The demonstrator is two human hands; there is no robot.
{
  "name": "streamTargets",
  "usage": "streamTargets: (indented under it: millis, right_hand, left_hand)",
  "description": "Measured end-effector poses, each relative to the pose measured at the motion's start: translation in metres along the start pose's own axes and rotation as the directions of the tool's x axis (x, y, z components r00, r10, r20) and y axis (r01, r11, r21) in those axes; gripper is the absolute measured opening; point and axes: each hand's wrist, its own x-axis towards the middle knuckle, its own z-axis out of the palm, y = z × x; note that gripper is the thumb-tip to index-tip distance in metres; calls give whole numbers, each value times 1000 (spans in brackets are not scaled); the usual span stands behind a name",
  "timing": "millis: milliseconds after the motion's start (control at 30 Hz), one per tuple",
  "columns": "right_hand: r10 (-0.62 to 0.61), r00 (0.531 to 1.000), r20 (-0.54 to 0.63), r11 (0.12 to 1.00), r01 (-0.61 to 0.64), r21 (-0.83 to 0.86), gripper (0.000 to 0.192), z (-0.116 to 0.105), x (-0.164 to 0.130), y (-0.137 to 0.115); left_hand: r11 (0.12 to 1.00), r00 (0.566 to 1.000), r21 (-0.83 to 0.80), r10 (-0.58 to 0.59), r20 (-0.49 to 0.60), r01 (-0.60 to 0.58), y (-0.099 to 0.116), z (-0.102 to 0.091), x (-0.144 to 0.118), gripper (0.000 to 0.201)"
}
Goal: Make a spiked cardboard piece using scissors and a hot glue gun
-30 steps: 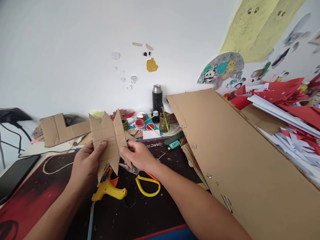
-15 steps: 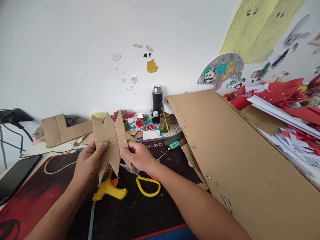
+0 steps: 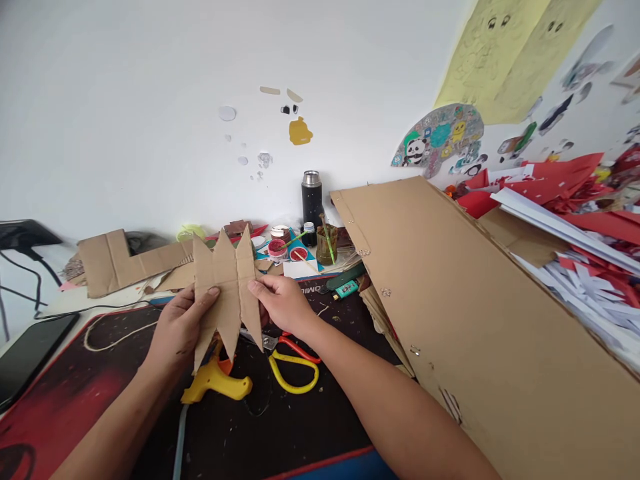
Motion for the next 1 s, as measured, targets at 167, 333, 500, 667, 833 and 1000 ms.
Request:
streamTargets:
  millis: [167,333,500,667,833,1000]
  right_hand:
    - [-29,1000,-9,1000,29,12,49,0,-1,0]
    - [-81,997,16,996,82,-20,52,1,-4,0]
    - [-162,986,21,979,164,-120,38,0,-4,1]
    - [-127,991,42,948,134,-290,26,1,-8,1]
    - [-94,994,52,951,106,-292,29,4,-10,1]
    - [-57,992,111,996,63,-56,44,1,-8,-1]
  left_hand:
    - [1000,1000,14,7,9,-7,1,0,0,63]
    - [999,998,33,4,57,-6,-1,0,-3,61]
    - [995,996,93,21,87,-29,1,-6,2,50]
    - [990,997,120,71,13,-72,10,-17,10,43]
    - [991,999,124,47,27,-50,12,-21,12,49]
    - [986,990,164,-20,138,-3,15,-18,7,56]
